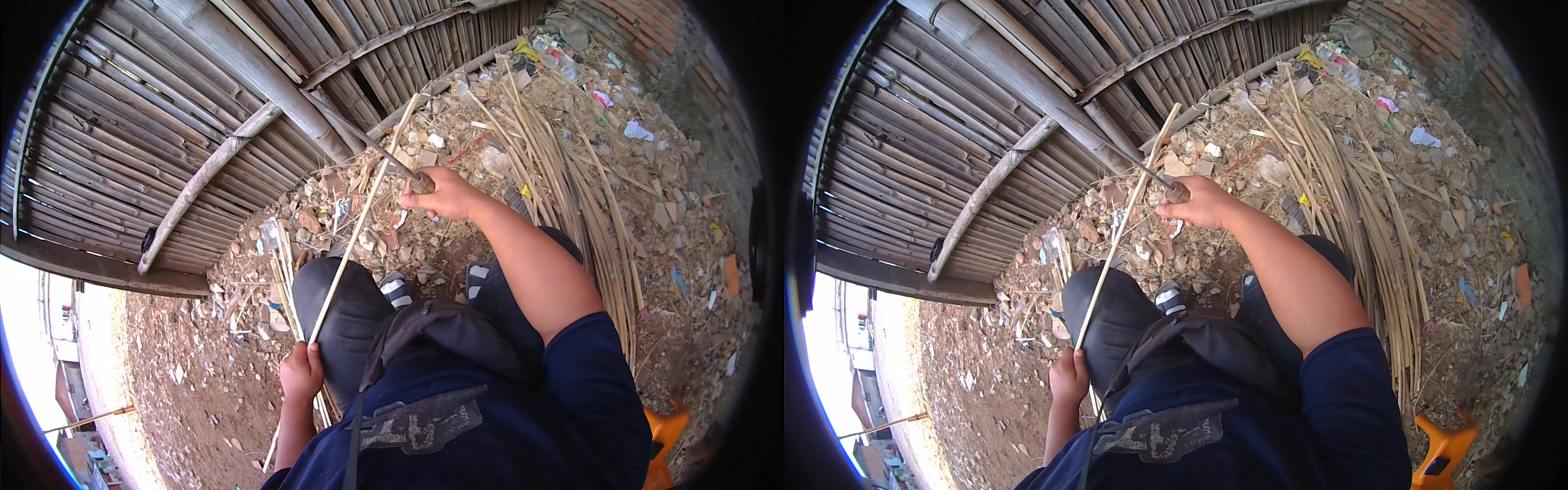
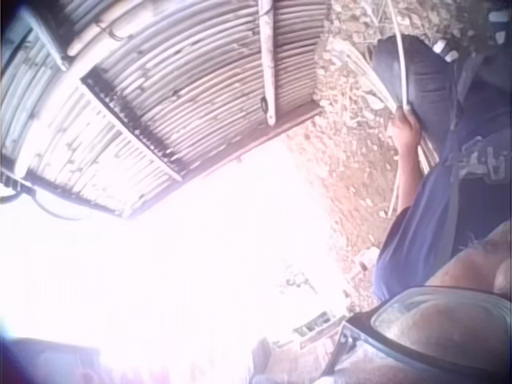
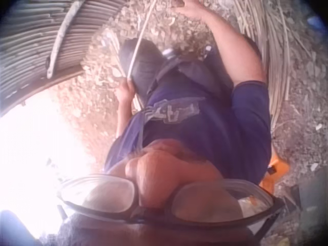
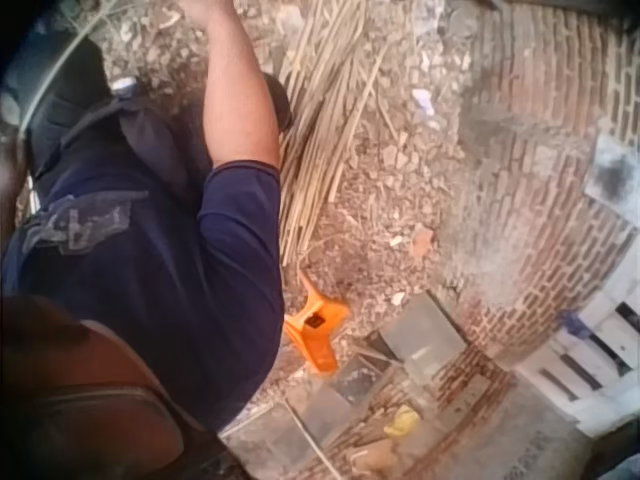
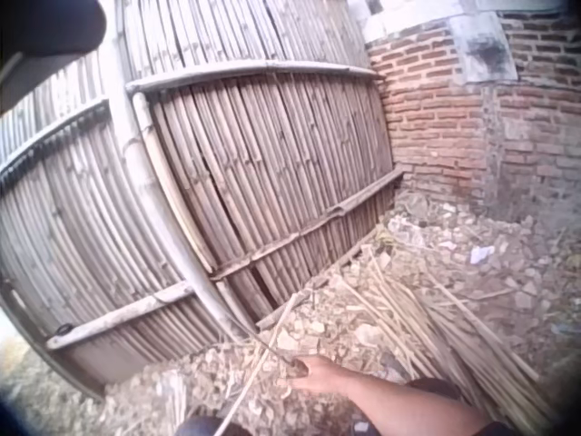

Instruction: The person strips thin layers from bamboo sticks using a knife, holding the stick with one hand and drawing the blade along its length while sitting on the ground.

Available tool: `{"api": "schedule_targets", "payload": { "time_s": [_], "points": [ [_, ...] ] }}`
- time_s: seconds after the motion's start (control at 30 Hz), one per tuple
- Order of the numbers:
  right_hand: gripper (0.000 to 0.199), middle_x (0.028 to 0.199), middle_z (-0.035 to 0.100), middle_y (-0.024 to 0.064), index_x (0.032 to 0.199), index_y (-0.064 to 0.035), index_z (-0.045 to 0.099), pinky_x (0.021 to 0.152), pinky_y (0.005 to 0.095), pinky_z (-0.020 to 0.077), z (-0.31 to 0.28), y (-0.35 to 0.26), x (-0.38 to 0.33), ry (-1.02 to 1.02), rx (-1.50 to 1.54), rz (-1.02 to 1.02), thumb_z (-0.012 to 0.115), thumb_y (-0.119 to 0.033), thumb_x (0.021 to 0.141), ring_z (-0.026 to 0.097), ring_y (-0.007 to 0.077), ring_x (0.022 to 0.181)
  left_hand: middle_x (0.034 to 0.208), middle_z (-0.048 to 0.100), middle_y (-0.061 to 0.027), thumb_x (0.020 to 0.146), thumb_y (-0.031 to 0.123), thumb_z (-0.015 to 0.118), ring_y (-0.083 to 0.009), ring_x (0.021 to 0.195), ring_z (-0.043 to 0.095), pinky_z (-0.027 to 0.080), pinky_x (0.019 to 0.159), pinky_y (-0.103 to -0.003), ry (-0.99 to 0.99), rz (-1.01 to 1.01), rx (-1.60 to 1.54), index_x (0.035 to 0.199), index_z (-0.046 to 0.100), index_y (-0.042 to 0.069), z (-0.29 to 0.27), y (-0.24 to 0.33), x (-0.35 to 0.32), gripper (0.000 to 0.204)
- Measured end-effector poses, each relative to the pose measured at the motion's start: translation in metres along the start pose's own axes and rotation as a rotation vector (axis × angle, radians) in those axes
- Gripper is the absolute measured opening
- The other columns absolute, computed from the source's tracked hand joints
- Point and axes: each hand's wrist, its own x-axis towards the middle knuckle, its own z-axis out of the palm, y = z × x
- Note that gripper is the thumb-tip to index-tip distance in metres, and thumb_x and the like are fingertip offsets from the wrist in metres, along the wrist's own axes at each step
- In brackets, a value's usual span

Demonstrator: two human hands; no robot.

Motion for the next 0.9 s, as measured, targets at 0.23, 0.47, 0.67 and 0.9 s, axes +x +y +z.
{"api": "schedule_targets", "payload": {
  "time_s": [0.23, 0.47, 0.67, 0.9],
  "points": [
    [0.029, 0.098, 0.072, 0.0036, 0.116, -0.0078, 0.070, 0.057, 0.0245, 0.0472, 0.023, 0.009, 0.005, -0.123, 0.205, -0.090, 0.076, -0.023, 0.091, 0.055, 0.0062, 0.064, 0.061, 0.060, -0.0206, 0.101, 0.034, 0.055, -0.0450, 0.058, 0.062, 0.046, 0.053, -0.054, -0.013, 0.016, 0.022, 0.083, 0.053, 0.006, -0.005, 0.008, -0.005, 0.034],
    [0.022, 0.083, 0.066, -0.0013, 0.099, -0.0106, 0.070, 0.053, 0.0244, 0.0449, 0.008, 0.009, 0.007, 0.093, 0.203, -0.105, 0.079, -0.028, 0.089, 0.053, 0.0065, 0.058, 0.065, 0.065, -0.0125, 0.095, 0.039, 0.067, -0.0357, 0.062, 0.067, 0.050, 0.057, -0.046, -0.037, -0.076, -0.136, 0.104, 0.059, 0.006, -0.017, -0.014, -0.039, 0.036],
    [0.034, 0.091, 0.071, 0.0078, 0.113, -0.0078, 0.069, 0.059, 0.0316, 0.0524, -0.027, 0.019, 0.011, 0.414, 0.150, -0.093, 0.078, -0.030, 0.088, 0.063, 0.0148, 0.063, 0.066, 0.063, -0.0194, 0.096, 0.039, 0.063, -0.0433, 0.065, 0.065, 0.049, 0.059, -0.052, -0.157, -0.119, -0.015, 0.087, 0.059, 0.004, -0.024, -0.055, -0.076, 0.037],
    [0.043, 0.093, 0.073, 0.0177, 0.123, -0.0062, 0.065, 0.078, 0.0465, 0.0567, -0.011, -0.024, -0.013, 0.477, -0.617, 0.009, 0.073, -0.031, 0.089, 0.072, 0.0363, 0.086, 0.066, 0.062, -0.0234, 0.100, 0.041, 0.057, -0.0487, 0.067, 0.062, 0.047, 0.060, -0.057, -0.082, -0.208, -0.017, 0.077, 0.054, 0.003, -0.008, -0.017, -0.066, 0.045]
  ]
}}
